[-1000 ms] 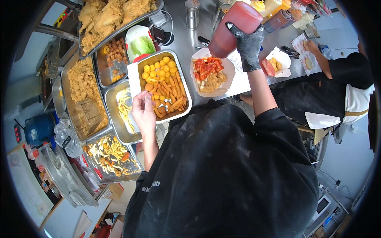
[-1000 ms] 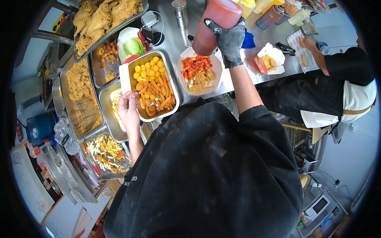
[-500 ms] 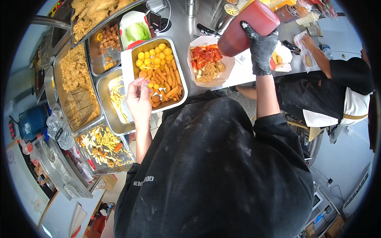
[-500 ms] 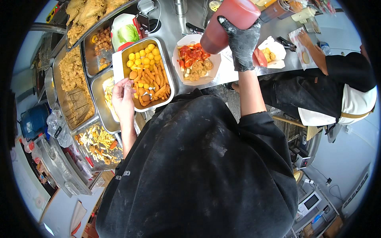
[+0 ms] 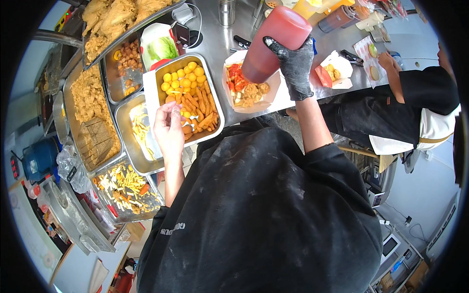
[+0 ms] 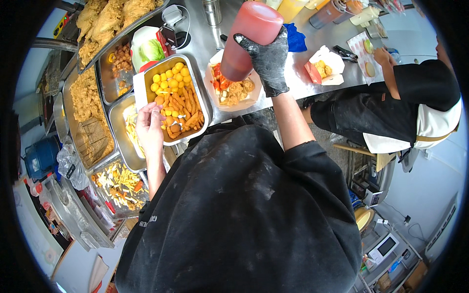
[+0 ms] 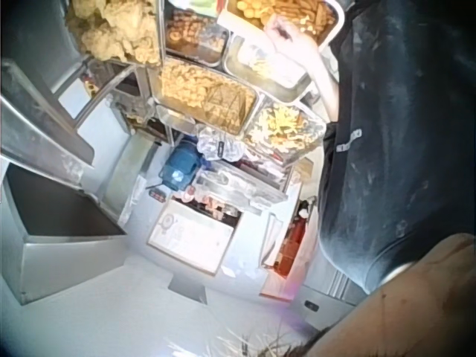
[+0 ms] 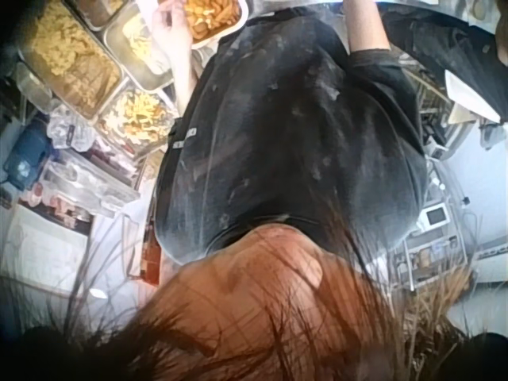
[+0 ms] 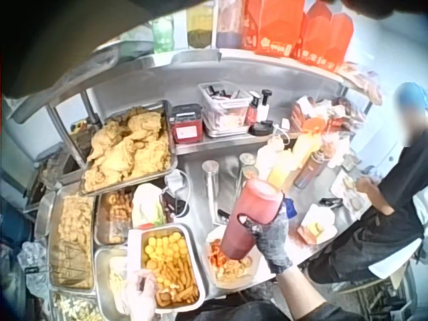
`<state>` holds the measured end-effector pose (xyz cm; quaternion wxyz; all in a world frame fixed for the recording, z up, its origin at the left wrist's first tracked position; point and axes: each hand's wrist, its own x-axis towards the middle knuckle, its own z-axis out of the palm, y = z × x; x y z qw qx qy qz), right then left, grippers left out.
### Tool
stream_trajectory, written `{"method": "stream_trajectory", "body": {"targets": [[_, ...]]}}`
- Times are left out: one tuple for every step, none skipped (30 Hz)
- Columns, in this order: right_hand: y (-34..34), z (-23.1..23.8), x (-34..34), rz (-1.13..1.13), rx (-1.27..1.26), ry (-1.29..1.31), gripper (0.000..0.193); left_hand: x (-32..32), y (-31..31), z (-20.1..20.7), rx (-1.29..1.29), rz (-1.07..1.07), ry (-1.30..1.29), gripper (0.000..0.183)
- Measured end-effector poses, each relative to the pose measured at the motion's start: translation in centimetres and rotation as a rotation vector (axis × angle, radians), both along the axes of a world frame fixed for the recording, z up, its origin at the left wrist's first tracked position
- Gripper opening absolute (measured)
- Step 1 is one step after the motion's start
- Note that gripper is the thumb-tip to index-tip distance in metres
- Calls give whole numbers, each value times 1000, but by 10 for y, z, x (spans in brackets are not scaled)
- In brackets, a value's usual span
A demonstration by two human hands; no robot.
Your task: The person assembles a fried chicken meal by placing chicken nuggets, french fries, and fried chicken pieces into a paper container. They then add ketchup and seasonings before closing the container and placing a receipt on top. The person also handles a deep fryer basket and transfers fried items into trays.
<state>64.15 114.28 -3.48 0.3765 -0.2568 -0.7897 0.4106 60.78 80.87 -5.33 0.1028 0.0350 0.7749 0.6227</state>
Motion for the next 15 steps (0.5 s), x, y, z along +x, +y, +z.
{"method": "stream_trajectory", "body": {"targets": [[4,-2,1,-4,9,22,74,0,0,0,5,4,10,20],[10,-4,3,-8,18,44,74,0,-1,0,9,6,3,20],[15,-5,5,-11,27,65,73,0,-1,0,14,9,-5,19],[14,4,8,10,-24,50,72,1,-3,0,16,12,-12,19],[14,7,7,0,-39,35,72,2,-4,-2,13,12,-8,19],[14,8,6,-10,-55,20,72,3,-7,-7,11,12,-3,20],[15,4,5,-15,-37,51,71,3,-5,-8,10,2,2,20],[15,-2,3,-20,-18,82,70,3,-4,-7,-4,-1,-8,20],[17,-7,3,-26,1,114,70,4,-2,-5,-19,-4,-17,20],[16,-6,4,-57,-52,92,68,4,-2,-3,-34,-2,-24,20],[15,-5,7,-89,-104,71,66,3,-1,-2,-22,2,-18,20],[14,-3,11,-121,-157,51,65,4,-1,-3,-11,4,-12,20],[13,2,13,-33,-347,189,60,3,-2,-3,3,11,3,20],[20,1,16,-70,-373,182,60,2,1,-5,-6,18,5,20],[27,-7,20,-108,-399,176,60,0,-2,-7,-15,25,6,20]]}}
